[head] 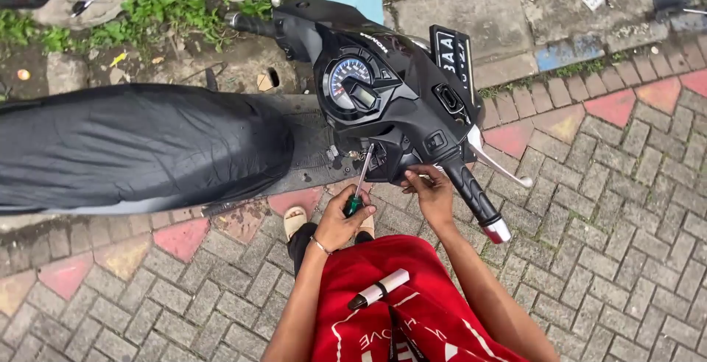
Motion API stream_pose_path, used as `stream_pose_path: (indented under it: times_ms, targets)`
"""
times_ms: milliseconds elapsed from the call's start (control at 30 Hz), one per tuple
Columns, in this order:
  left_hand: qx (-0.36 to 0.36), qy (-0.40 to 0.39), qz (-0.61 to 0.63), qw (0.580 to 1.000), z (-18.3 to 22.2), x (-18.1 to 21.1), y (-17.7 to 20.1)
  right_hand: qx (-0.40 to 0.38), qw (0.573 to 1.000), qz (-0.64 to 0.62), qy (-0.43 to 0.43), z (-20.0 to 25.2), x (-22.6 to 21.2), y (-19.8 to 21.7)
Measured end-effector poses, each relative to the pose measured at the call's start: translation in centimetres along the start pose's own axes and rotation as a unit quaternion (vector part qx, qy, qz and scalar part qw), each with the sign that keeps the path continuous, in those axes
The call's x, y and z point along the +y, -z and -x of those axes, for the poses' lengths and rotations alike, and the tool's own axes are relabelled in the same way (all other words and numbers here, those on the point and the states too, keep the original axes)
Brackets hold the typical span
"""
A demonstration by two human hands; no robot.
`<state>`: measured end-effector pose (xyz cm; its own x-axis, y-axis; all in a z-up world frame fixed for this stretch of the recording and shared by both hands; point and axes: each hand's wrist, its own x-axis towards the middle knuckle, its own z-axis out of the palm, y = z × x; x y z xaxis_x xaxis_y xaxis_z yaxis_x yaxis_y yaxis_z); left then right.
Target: Removing screws from the front panel of a motorcycle using a manual screwdriver.
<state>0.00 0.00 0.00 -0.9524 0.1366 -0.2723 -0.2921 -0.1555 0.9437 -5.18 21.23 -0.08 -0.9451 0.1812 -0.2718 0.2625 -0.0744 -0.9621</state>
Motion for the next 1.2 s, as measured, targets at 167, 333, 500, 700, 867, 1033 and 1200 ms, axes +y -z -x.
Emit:
stream_pose_path:
  times_ms: [167,333,500,700,867,1033,1200]
  targets:
    - [-0.041,-0.001,-0.052,0.998,-0.2,1.7,4.6,0.087,0.99,0.104,0.031,-0.8,-0.8,-2.3]
    - [-0.085,0.007,-0.087,0.992,0.4,4.4,9.8,0.176,0.95,0.248,0.069,-3.1,1.3,-3.4]
    - [-0.116,-0.003,-0.103,0.988,0.5,5.6,15.3,0.231,0.945,0.229,0.042,-4.6,3.5,-3.6]
    - [-0.123,0.029,-0.118,0.985,-1.2,5.7,19.8,0.252,0.934,0.247,0.061,-6.4,4.6,-4.2]
    - [-0.154,0.039,-0.118,0.98,-2.9,5.2,20.7,0.271,0.95,0.157,-0.022,-6.0,3.2,-5.7]
    - [-0.17,0.097,-0.123,0.973,-4.8,3.9,19.7,0.284,0.939,0.194,0.021,-6.2,3.3,-6.1]
    - [-0.172,0.232,-0.032,0.957,-6.9,0.8,18.4,0.263,0.955,0.132,-0.032,-5.9,2.4,-6.9]
